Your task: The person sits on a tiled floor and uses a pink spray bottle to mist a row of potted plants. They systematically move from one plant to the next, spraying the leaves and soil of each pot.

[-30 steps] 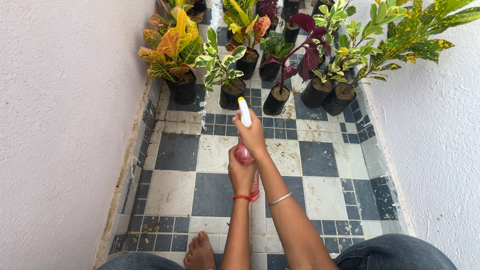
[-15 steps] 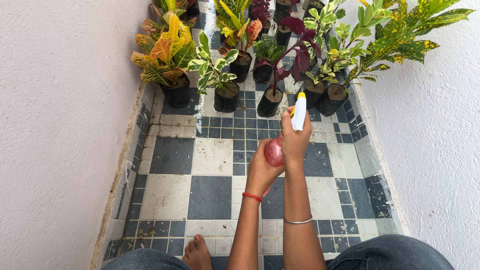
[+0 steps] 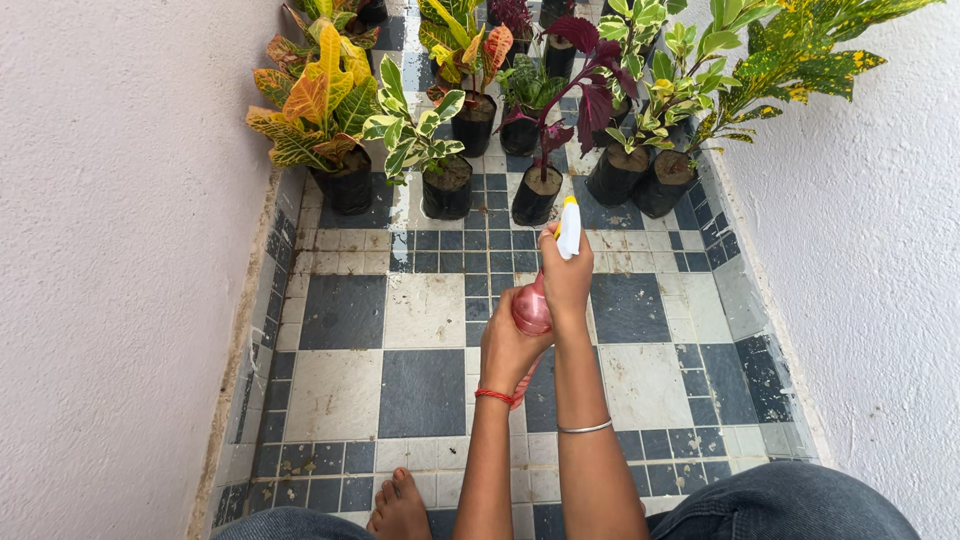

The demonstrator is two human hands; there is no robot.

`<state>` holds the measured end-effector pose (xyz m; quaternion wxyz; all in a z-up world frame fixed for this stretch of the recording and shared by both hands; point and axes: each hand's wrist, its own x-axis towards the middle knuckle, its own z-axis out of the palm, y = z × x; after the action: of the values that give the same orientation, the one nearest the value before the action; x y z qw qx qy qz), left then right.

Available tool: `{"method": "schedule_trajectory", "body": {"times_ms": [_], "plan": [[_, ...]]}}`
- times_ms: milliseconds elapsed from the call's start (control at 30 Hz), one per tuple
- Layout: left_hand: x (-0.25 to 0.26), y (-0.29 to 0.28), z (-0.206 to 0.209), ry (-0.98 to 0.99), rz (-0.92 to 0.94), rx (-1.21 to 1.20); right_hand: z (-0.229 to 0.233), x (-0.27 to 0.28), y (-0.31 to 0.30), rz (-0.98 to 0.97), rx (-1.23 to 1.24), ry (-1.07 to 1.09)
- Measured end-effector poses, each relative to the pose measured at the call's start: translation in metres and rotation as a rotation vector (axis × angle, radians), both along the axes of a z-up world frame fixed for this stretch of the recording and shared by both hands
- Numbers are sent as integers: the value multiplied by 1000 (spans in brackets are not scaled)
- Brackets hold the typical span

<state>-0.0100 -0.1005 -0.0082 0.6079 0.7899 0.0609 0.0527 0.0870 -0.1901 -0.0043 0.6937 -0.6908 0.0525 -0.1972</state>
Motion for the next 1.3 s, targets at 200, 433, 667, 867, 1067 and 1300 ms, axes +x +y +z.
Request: {"method": "schedule_trajectory", "body": {"times_ms": [200,433,667,867,1067,1300], "plan": [[4,1,-15,36,25,-9,-14,6,7,3,-66,49],[3,10,-22,57,15,-25,-25,5,12,14,-57,53],[0,11,-18,115,-10,14,-24,0,13,-51,-62,135],[7,-5,6,-17,-46,-38,17,-5,0,-105,-66,-74],[21,-30,43,-210,-189,-132,72,-9,-35,-193,-64,-148],[12,-46,58,-144,-226,-47,73,-16,-62,-209,12,-239]]}}
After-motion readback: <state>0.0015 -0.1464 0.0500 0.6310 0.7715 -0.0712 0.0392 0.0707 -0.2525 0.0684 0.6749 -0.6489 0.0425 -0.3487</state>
